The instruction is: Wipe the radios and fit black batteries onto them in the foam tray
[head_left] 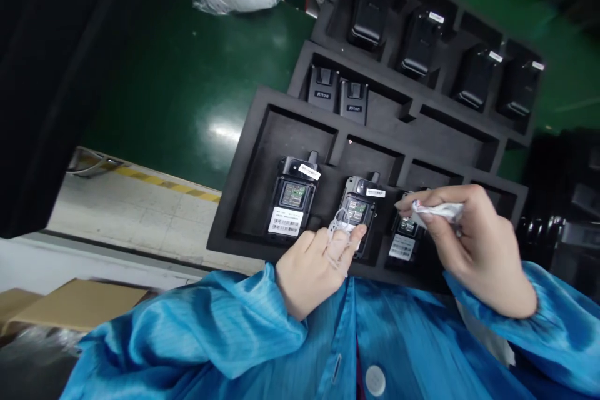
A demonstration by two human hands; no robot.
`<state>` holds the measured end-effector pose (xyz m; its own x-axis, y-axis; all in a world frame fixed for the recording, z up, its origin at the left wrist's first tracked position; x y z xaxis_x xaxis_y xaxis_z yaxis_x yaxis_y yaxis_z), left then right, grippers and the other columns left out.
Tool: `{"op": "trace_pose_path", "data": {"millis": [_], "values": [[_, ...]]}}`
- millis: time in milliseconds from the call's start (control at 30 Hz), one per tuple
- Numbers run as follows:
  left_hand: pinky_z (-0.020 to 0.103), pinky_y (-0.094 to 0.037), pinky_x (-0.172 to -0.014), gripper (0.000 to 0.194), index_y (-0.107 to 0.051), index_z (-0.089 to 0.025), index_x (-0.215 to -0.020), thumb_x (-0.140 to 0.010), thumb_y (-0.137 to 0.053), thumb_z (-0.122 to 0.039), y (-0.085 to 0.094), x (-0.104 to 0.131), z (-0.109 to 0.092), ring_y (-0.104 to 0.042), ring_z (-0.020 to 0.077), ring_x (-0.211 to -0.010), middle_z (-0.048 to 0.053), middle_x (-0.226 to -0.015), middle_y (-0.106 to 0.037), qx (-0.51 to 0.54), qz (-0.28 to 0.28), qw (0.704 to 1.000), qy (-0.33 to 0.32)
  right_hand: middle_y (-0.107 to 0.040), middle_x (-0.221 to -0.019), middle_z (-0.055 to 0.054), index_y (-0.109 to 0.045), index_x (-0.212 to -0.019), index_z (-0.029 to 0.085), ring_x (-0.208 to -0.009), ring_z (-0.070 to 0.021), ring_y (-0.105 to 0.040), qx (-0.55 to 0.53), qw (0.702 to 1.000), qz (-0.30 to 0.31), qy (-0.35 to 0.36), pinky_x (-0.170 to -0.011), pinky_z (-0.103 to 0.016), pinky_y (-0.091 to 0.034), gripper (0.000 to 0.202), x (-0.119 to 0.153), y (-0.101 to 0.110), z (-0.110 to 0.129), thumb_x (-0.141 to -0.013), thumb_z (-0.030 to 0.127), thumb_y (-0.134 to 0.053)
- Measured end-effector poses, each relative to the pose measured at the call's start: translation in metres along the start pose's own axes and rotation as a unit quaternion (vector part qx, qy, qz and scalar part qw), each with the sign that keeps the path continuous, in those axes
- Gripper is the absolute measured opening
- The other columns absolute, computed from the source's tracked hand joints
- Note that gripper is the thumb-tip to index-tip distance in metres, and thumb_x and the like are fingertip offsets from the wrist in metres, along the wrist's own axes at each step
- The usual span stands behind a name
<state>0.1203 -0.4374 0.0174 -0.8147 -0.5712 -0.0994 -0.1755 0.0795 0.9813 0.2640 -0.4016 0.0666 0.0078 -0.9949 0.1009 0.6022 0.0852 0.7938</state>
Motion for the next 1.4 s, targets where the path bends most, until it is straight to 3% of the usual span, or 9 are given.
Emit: {"op": "trace_pose_path", "data": {"millis": [133, 267, 467, 567, 700, 900, 1133, 1267, 1400], "values": [[0.032, -0.032, -0.057, 0.050, -0.042, -0.016, -0.137, -0.088, -0.052, -0.015, -0.001, -0.002, 0.001, -0.047, 0.0141, -0.071, 0.002, -0.081, -0.052, 0.018, 0.011, 1.000, 0.011, -0.059, -0.097, -0.004, -0.046, -0.099, 0.021, -0.084, -0.0151, -0.058, -0.033, 0.998, 0.059, -0.002, -0.072, -0.027, -0.046, 0.014, -0.002, -0.018, -0.003, -0.087, 0.018, -0.052], [0.032, -0.035, -0.060, 0.060, -0.049, -0.015, -0.132, -0.082, -0.060, -0.046, 0.012, 0.004, 0.008, -0.047, 0.0172, -0.074, 0.004, -0.082, -0.051, 0.084, -0.009, 0.996, -0.003, -0.056, -0.094, -0.004, -0.048, -0.095, 0.020, -0.080, -0.0145, -0.054, -0.034, 0.994, 0.100, 0.029, -0.070, -0.027, -0.044, 0.010, -0.008, -0.022, 0.006, -0.086, 0.016, -0.049], [0.031, -0.032, -0.060, 0.064, -0.054, -0.017, -0.130, -0.080, -0.055, -0.057, 0.029, 0.047, 0.052, -0.041, 0.0156, -0.064, 0.002, -0.071, -0.044, 0.012, -0.093, 0.995, 0.027, -0.060, -0.095, -0.004, -0.052, -0.098, 0.021, -0.081, -0.0154, -0.058, 0.007, 0.994, 0.097, 0.046, -0.068, -0.026, -0.046, 0.012, -0.020, -0.027, 0.027, -0.087, 0.024, -0.054], [0.031, -0.029, -0.059, 0.058, -0.056, -0.023, -0.128, -0.080, -0.058, -0.056, 0.027, 0.059, 0.068, -0.039, 0.0155, -0.062, 0.001, -0.069, -0.042, -0.043, -0.094, 0.993, 0.060, -0.061, -0.098, -0.004, -0.052, -0.107, 0.021, -0.085, -0.0157, -0.058, 0.016, 0.989, 0.102, 0.110, -0.073, -0.026, -0.046, 0.019, -0.034, -0.044, 0.056, -0.089, 0.020, -0.050], [0.032, -0.028, -0.060, 0.048, -0.053, -0.031, -0.129, -0.082, -0.061, -0.036, 0.029, 0.054, 0.076, -0.040, 0.0154, -0.062, 0.000, -0.070, -0.043, -0.090, -0.102, 0.988, 0.075, -0.060, -0.096, -0.006, -0.058, -0.094, 0.019, -0.087, -0.0168, -0.054, 0.041, 0.966, 0.105, 0.231, -0.078, -0.030, -0.044, 0.010, -0.051, -0.079, 0.099, -0.090, 0.017, -0.048], [0.030, -0.027, -0.057, 0.044, -0.056, -0.029, -0.126, -0.084, -0.056, -0.016, 0.035, 0.050, 0.080, -0.040, 0.0126, -0.060, 0.000, -0.071, -0.044, -0.075, -0.137, 0.985, 0.067, -0.058, -0.094, -0.010, -0.063, -0.094, 0.014, -0.085, -0.0200, -0.049, 0.207, 0.925, 0.119, 0.295, -0.075, -0.035, -0.042, 0.019, -0.063, -0.114, 0.118, -0.092, 0.020, -0.045], [0.029, -0.031, -0.054, 0.039, -0.056, -0.019, -0.123, -0.085, -0.056, -0.017, 0.035, 0.052, 0.081, -0.044, 0.0127, -0.064, 0.002, -0.076, -0.050, -0.011, -0.153, 0.986, 0.061, -0.061, -0.092, -0.011, -0.063, -0.085, 0.012, -0.093, -0.0217, -0.053, 0.263, 0.865, 0.157, 0.398, -0.078, -0.035, -0.042, 0.023, -0.054, -0.123, 0.139, -0.092, 0.012, -0.041], [0.029, -0.031, -0.053, 0.037, -0.056, -0.017, -0.123, -0.086, -0.054, -0.016, 0.036, 0.054, 0.084, -0.045, 0.0119, -0.063, 0.001, -0.074, -0.050, 0.000, -0.170, 0.982, 0.085, -0.062, -0.095, -0.010, -0.061, -0.103, 0.011, -0.095, -0.0210, -0.053, 0.267, 0.866, 0.159, 0.393, -0.080, -0.035, -0.043, 0.020, -0.057, -0.122, 0.131, -0.091, 0.014, -0.045], [0.029, -0.031, -0.053, 0.034, -0.057, -0.017, -0.120, -0.087, -0.054, -0.016, 0.038, 0.054, 0.085, -0.046, 0.0118, -0.064, 0.001, -0.073, -0.052, 0.015, -0.190, 0.976, 0.101, -0.062, -0.095, -0.008, -0.061, -0.104, 0.012, -0.097, -0.0208, -0.052, 0.270, 0.852, 0.170, 0.415, -0.083, -0.034, -0.043, 0.020, -0.055, -0.123, 0.132, -0.091, 0.014, -0.046]]}}
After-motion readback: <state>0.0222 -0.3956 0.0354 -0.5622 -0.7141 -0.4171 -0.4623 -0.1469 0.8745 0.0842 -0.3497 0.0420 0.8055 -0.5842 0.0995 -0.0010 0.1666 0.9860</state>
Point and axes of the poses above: each hand's wrist, its own x-axis away from the middle knuckle, its own y-axis out of the back of the hand, z = x × y, the point moved 10 cm from there along -x, towards the middle knuckle
